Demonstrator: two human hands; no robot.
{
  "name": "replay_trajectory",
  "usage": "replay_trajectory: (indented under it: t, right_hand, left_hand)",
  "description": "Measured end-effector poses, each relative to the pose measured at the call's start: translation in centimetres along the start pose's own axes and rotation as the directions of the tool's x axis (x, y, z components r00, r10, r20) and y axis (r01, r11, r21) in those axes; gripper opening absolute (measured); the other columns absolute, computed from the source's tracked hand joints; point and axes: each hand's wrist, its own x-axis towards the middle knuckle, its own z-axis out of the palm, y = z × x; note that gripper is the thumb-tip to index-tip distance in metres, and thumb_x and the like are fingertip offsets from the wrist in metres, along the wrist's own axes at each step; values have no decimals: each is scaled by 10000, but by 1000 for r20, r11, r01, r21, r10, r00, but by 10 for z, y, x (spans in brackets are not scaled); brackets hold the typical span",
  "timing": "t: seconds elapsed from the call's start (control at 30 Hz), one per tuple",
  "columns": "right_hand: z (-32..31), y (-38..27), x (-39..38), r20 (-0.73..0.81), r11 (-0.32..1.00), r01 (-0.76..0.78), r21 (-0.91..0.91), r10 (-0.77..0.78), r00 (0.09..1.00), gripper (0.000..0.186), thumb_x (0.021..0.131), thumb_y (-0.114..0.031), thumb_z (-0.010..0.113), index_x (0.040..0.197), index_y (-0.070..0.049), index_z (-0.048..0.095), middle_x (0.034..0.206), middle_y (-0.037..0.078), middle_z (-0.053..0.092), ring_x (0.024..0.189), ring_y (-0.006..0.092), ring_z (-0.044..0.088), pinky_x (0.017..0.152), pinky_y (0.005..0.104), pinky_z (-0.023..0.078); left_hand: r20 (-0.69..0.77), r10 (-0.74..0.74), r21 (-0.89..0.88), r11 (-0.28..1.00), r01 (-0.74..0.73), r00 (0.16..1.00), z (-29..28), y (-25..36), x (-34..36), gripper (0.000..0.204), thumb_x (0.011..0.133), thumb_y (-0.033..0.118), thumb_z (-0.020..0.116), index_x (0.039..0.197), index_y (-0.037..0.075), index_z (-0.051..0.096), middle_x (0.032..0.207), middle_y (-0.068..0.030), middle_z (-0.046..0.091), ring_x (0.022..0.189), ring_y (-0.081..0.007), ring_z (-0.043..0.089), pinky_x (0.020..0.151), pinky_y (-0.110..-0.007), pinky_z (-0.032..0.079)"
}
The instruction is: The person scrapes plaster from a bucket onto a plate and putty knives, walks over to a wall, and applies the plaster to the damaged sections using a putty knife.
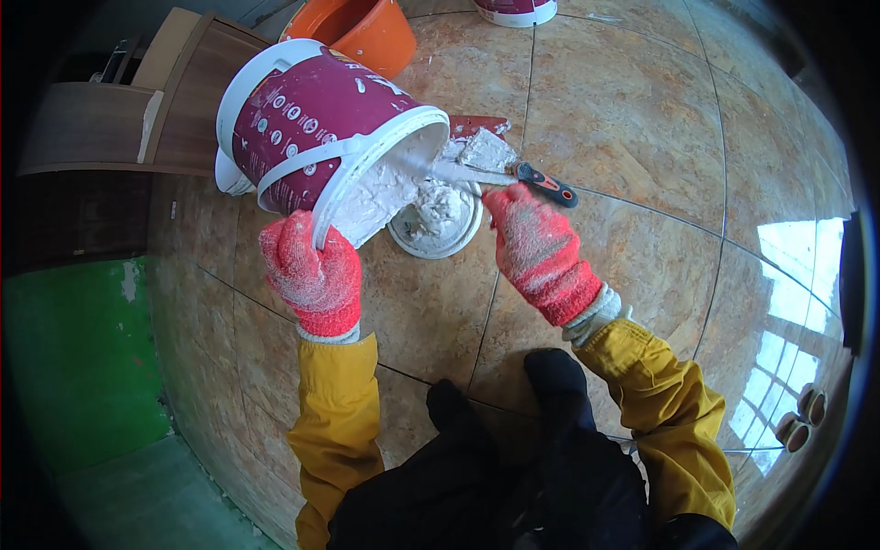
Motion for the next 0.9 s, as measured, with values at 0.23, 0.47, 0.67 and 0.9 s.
replay_trajectory:
  t: [0.23,0.47,0.67,0.9]
  right_hand:
    - [-4,12,-10,47,998,-40,44,38,998,271,747,-31,525,1000,-116,569,927,116,554,794,324,606,658,433,495]
    - [-17,14,-14,32,985,-31,170,26,999,292,738,58,536,996,-69,585,835,118,576,747,305,613,624,377,491]
    - [-16,10,14,-81,968,176,180,-163,983,279,747,31,541,1003,-74,583,865,117,580,746,305,605,613,387,483]
    - [-1,9,45,104,980,191,-47,-186,977,269,749,0,532,987,-99,611,912,107,594,753,303,623,624,393,495]
  left_hand:
    - [-60,25,-21,999,-27,998,0,-3,0,73,778,-16,599,809,21,544,810,-130,506,754,-289,525,658,-371,416]
    - [-15,-16,-17,1000,16,1000,-1,-4,-3,78,781,-1,603,821,15,538,808,-131,502,739,-293,524,650,-378,418]
    - [15,22,20,1000,-22,1000,-4,-6,-3,97,776,25,616,831,18,537,809,-136,506,750,-311,525,652,-393,419]
    - [15,32,-24,999,-32,999,-3,-2,-3,119,774,40,626,856,24,541,822,-145,515,770,-319,531,662,-397,429]
